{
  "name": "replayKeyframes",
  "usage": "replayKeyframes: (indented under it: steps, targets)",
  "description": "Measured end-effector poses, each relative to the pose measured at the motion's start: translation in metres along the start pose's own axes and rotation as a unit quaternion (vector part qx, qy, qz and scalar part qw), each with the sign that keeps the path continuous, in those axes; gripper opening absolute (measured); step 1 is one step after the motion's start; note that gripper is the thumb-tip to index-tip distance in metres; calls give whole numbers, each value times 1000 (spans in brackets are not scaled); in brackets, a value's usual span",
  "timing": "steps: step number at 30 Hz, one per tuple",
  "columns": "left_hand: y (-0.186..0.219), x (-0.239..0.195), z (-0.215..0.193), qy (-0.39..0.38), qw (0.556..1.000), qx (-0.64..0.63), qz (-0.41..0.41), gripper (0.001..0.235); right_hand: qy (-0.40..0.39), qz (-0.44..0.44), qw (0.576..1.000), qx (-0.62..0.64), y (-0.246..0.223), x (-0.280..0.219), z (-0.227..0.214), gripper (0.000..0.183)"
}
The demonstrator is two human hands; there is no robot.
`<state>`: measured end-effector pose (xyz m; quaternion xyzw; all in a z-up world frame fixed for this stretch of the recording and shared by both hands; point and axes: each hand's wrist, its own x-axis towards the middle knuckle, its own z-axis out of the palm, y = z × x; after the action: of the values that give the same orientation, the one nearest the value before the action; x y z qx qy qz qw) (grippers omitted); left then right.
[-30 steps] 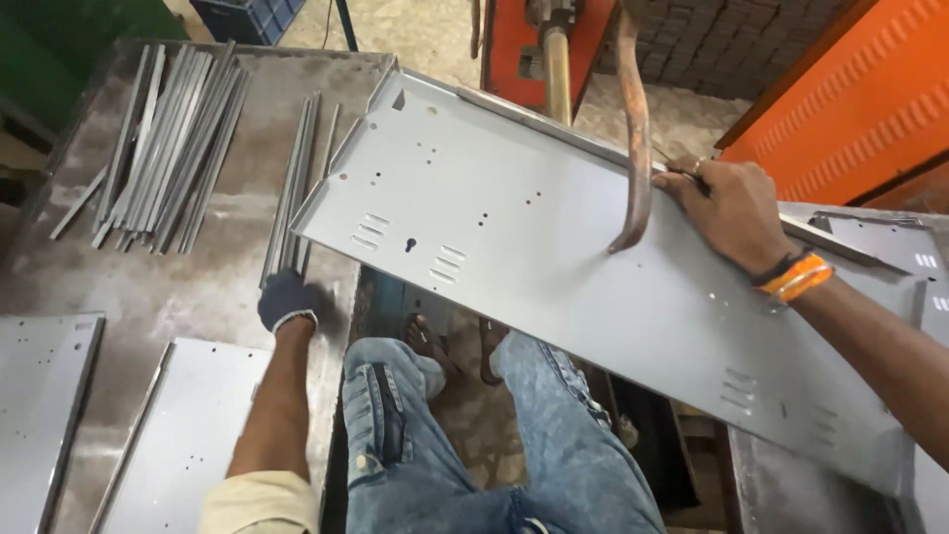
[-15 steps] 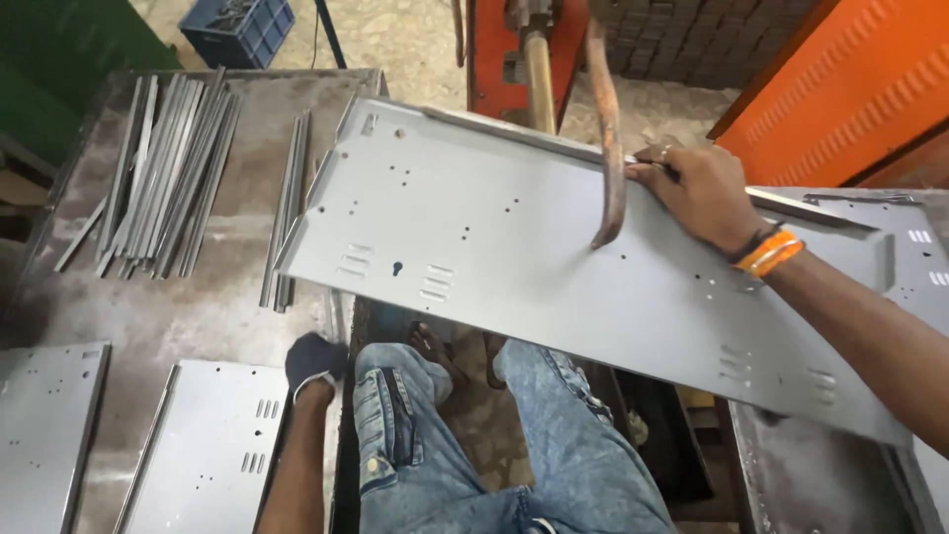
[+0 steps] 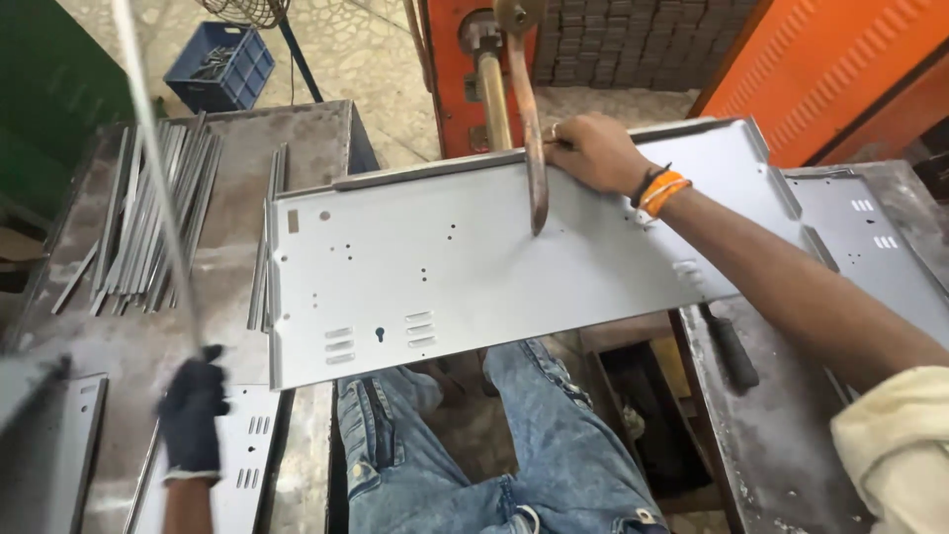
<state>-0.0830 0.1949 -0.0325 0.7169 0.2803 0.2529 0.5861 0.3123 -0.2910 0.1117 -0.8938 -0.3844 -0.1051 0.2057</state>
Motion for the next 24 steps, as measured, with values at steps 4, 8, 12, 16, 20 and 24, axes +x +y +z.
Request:
replayKeyframes:
  steps: [4,8,12,16,20,24]
  targets:
    - [58,-7,-66,22,977,181,107,37,-5,-18,1000,2,-1,12,1,27]
    - [109,-6,-79,9,910,360,205,31,-54,4,998,21,-1,23,-3,28]
    - [157,4,-44,-40,862,449,232,25,-91,2,993,70,16,35,1,27]
    - [198,12,21,-84,867,410,272,25,-127,-9,987,93,20,42,-3,27]
    - [217,26,88,-130,773,457,420,22,-143,-14,983,114,18,44,-3,28]
    - [234,26,165,-107,692,416,580,15,-152,17,980,129,5,39,-14,28]
